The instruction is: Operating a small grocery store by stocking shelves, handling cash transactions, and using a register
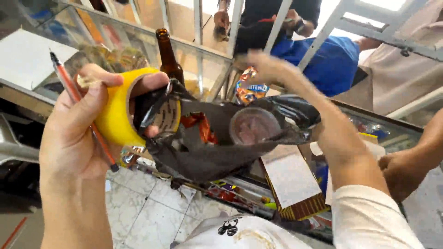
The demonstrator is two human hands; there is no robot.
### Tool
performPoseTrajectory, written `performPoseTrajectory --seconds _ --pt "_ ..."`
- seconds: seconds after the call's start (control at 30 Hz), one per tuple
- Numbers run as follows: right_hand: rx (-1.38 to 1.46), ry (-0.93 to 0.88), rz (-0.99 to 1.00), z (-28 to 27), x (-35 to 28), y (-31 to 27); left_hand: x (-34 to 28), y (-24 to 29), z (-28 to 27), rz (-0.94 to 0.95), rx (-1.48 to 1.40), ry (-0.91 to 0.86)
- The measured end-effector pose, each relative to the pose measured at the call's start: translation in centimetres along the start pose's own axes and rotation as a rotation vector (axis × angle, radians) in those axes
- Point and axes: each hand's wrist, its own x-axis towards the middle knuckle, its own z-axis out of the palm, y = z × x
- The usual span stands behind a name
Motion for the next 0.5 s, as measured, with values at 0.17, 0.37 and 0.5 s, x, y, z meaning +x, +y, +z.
performPoseTrajectory --seconds 0.17,0.37,0.5 --pt "0.151 -0.039 0.126 10.8 0.7 3.9 -0.2 0.4 0.0 -0.019 -0.016 -0.027" --pt "0.876 0.545 0.332 0.3 -3.6 6.1 0.1 0.2 0.2 -0.006 0.033 0.024" --pt "1.429 0.684 -0.111 -7.1 -10.6 -1.4 0.7 0.1 0.5 -0.023 0.001 0.006"
